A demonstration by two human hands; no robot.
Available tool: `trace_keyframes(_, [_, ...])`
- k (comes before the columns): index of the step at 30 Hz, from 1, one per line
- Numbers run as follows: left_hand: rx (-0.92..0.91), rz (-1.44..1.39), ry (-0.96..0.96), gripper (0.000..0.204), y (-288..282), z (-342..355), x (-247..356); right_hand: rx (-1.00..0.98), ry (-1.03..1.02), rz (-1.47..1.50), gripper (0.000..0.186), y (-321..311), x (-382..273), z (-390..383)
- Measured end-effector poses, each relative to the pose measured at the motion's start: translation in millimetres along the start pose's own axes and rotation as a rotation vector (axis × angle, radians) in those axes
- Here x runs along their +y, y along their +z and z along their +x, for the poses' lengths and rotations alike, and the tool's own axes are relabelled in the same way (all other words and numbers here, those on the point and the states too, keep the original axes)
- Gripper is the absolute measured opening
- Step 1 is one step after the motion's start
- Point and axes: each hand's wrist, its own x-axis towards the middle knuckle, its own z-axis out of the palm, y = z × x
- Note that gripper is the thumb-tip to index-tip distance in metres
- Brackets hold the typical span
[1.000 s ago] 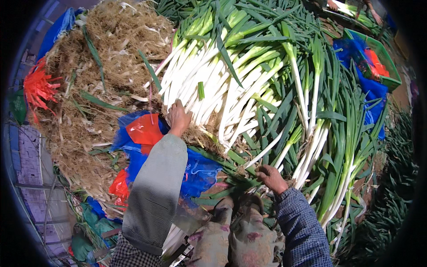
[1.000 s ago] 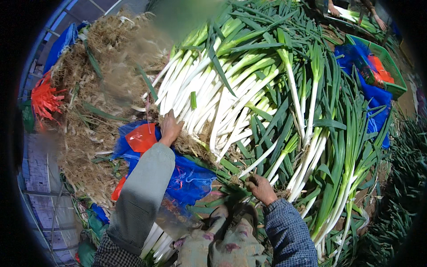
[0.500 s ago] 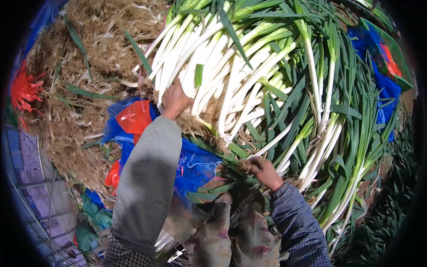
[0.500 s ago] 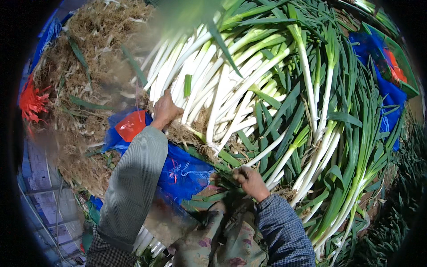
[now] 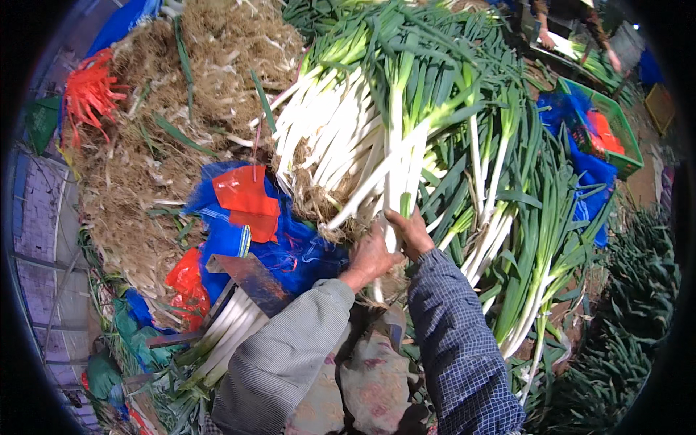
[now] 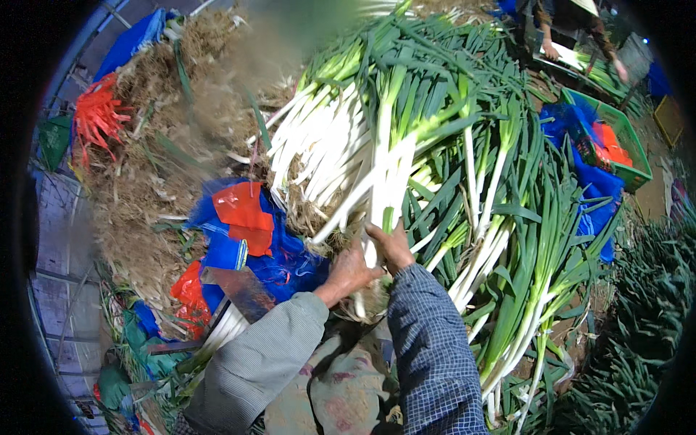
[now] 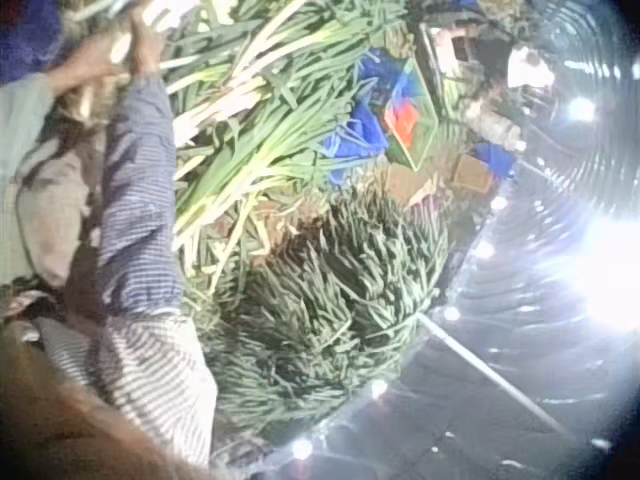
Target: The person sits on the floor and repeatedly picks up bunches of green onions, places them on a metal frame, and then removes them to a pile. The person handles the vegetables by hand without using any tools.
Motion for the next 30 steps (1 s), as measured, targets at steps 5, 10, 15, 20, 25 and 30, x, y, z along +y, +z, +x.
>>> trace_keyframes(5, [0.225,0.058,0.286,0.053,-10,-34,30,0.09,0.027,-0.055,0.065,-59,-6,-69])
trace_keyframes(10, [-0.009,-0.166,-0.01,0.056,0,3,34,0.105,0.055,-0.127,0.077,-80,-16,-116])
trace_keyframes(15, [-0.065,-0.29,-0.043,0.032,21,-5,64,0.059,0.159,-0.073,0.094,-108,-15,-143])
trace_keyframes(20, [-0.159,0.047,0.32,0.051,43,-33,126,-0.028,0.056,0.016,0.072,-120,14,-138])
trace_keyframes(25, [0.076,-0.148,-0.043,0.031,47,0,80,0.029,0.145,-0.138,0.074,-134,11,-144])
trace_keyframes(30, [0.009,0.087,0.012,0.032,55,34,-23,0.1,0.126,0.144,0.07,-115,-57,-187])
